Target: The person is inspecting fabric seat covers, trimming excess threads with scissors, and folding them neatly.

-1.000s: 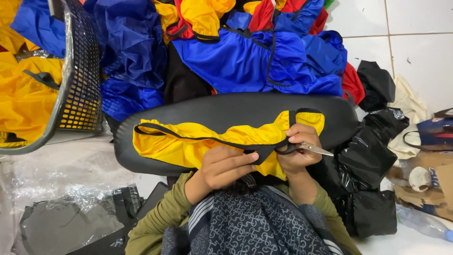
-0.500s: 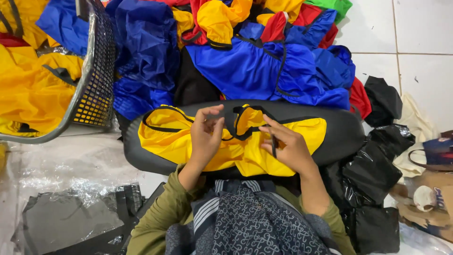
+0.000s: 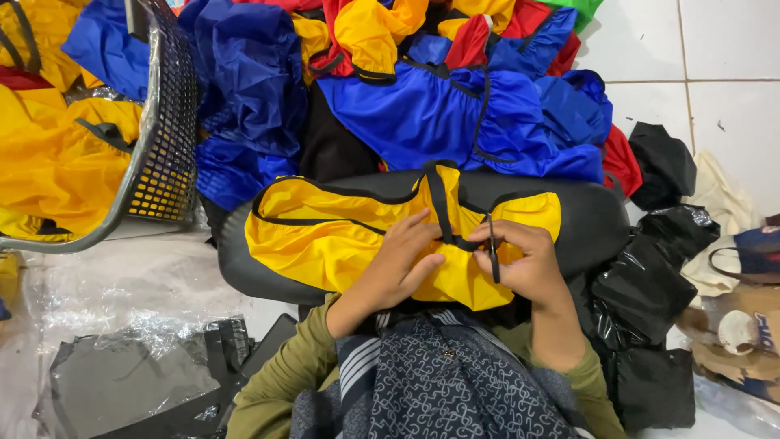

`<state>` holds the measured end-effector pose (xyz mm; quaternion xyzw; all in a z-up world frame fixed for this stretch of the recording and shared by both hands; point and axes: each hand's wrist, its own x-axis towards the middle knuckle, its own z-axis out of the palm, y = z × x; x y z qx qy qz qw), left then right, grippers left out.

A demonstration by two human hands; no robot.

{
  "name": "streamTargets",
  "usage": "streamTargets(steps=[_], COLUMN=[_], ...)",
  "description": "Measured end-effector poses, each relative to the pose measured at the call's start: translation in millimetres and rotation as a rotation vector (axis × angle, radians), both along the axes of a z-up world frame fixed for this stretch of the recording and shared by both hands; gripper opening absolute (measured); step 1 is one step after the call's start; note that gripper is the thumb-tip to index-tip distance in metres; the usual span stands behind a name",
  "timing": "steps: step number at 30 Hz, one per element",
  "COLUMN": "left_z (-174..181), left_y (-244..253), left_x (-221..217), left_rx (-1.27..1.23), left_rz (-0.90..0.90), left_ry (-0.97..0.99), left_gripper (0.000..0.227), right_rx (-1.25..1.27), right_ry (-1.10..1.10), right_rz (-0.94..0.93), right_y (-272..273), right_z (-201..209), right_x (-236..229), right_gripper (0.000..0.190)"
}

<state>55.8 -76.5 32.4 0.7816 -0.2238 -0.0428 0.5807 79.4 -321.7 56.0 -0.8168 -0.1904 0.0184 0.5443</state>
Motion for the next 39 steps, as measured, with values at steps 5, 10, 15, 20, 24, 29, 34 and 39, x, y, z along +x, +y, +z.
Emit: streamTargets(steps=[5, 10, 15, 20, 24, 29, 34, 39], left_z=[22, 46, 49, 55, 52, 69, 79, 78], left_y=[-2, 8, 6, 2, 5, 15, 21, 17], left_x=[4, -10, -17, -19, -20, -20, -16, -13], left_rx=[-0.281, -0.396, -0.360, -0.321, -0.323, -0.298, -0.144, -0.067], left_rz=[0.102, 0.111, 0.170, 0.175, 0.187, 0.126, 0.070, 0.132], left_ry=[0.020, 0.105, 0.056, 0.007, 0.035, 0.049, -0.012, -0.013], left_gripper=[0.017, 0.013, 0.015, 0.010, 0.007, 0.005, 0.009, 0.007], right_rx=[0.013, 0.036, 0.119, 0.159, 0.171, 0.036, -0.010, 0.006], right_ry=[-0.037, -0.076, -0.083, 0.110, 0.138, -0.089, -0.002, -0.022], right_rz=[-0.013, -0.011, -0.108, -0.063, -0.026, 0.284, 0.375, 0.207], right_y=[-13, -3, 9, 35, 37, 40, 24, 24], right_z=[18, 39, 47, 43, 41, 74, 62, 54], right_x=[-7, -22, -30, -34, -25, -6, 1, -2], right_gripper=[0.024, 0.024, 0.038, 0.046, 0.063, 0.057, 0.060, 0.071])
